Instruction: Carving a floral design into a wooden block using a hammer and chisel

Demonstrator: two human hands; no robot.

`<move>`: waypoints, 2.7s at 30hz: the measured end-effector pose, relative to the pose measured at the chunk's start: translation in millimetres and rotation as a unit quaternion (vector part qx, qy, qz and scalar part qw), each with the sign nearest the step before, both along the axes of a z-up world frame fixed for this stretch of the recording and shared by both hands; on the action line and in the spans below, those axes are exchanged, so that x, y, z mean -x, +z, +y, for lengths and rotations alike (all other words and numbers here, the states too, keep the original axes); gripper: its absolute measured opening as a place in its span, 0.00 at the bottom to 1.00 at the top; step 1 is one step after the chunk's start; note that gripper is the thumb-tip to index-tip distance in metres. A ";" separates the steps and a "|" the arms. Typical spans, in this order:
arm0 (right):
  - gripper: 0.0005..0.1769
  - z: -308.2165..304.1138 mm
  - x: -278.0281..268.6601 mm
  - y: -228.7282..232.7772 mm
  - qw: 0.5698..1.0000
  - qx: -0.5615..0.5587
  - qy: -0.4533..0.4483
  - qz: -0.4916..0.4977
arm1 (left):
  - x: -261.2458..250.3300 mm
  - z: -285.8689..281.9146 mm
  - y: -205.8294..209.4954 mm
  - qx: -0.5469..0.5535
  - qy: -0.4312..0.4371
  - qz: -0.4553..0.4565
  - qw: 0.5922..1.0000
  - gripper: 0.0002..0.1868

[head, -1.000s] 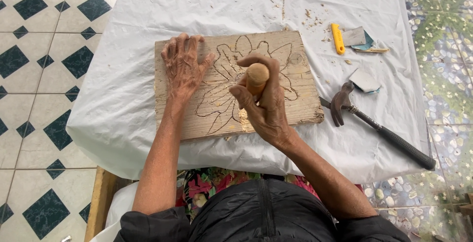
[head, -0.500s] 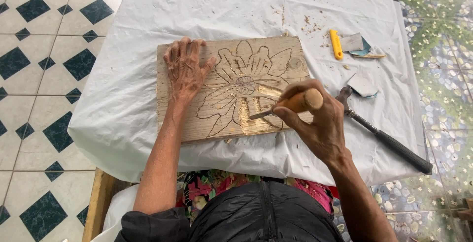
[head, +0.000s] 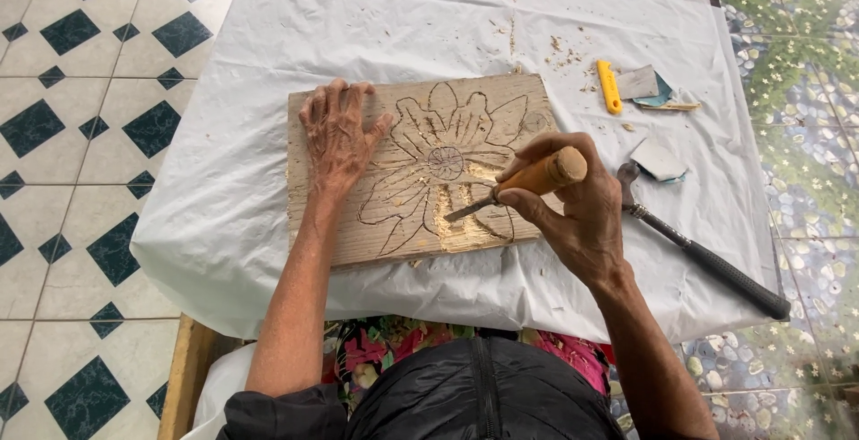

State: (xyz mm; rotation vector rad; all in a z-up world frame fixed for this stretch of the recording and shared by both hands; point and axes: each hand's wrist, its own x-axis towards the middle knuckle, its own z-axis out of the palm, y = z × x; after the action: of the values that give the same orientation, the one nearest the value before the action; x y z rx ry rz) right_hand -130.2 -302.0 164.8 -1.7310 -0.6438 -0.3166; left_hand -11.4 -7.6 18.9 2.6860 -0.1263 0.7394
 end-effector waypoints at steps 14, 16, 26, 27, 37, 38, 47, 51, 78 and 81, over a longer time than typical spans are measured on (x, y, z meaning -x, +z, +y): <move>0.27 2.1 12.5 0.1 0.997 0.015 0.036 -0.073 | 2.1 -0.5 2.8 0.001 0.006 0.000 1.000 0.23; 0.27 0.9 13.2 -2.6 0.996 0.012 0.033 -0.079 | 1.8 -0.8 1.4 0.003 0.003 0.003 1.000 0.23; 0.30 12.6 -3.5 -10.1 0.995 -0.004 -0.032 -0.091 | 1.0 -1.7 1.7 0.004 0.001 0.010 1.000 0.22; 0.30 13.8 -7.2 -11.4 0.995 -0.005 -0.029 -0.096 | 0.9 -1.8 3.2 0.004 0.002 0.010 1.000 0.22; 0.28 23.0 -27.9 -26.0 0.982 0.097 -0.120 -0.110 | 74.4 -73.9 94.1 0.368 -0.301 0.129 0.870 0.42; 0.26 22.0 -25.0 -20.2 0.983 0.094 -0.113 -0.114 | 87.0 -84.0 105.5 0.395 -0.344 0.130 0.842 0.42; 0.26 3.0 -18.6 -3.1 0.991 0.102 -0.076 -0.036 | 110.0 -108.1 125.4 0.463 -0.377 0.074 0.799 0.35; 0.27 -50.1 -18.2 -34.8 0.974 0.168 -0.143 -0.053 | 102.3 -99.0 117.0 0.448 -0.301 0.056 0.840 0.24; 0.26 -238.1 11.8 -162.4 0.803 0.468 -0.367 -0.022 | 85.5 -140.5 116.3 0.602 -0.267 -0.147 0.738 0.10; 0.25 -238.6 11.4 -163.8 0.806 0.463 -0.366 -0.037 | 87.5 -142.5 118.4 0.608 -0.268 -0.152 0.732 0.12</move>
State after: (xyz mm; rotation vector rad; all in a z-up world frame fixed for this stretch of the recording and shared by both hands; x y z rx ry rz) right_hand -141.6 -540.7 1.0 -2.9167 -0.1072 -0.6793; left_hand -98.9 -150.0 137.4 1.1621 -0.3361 0.6835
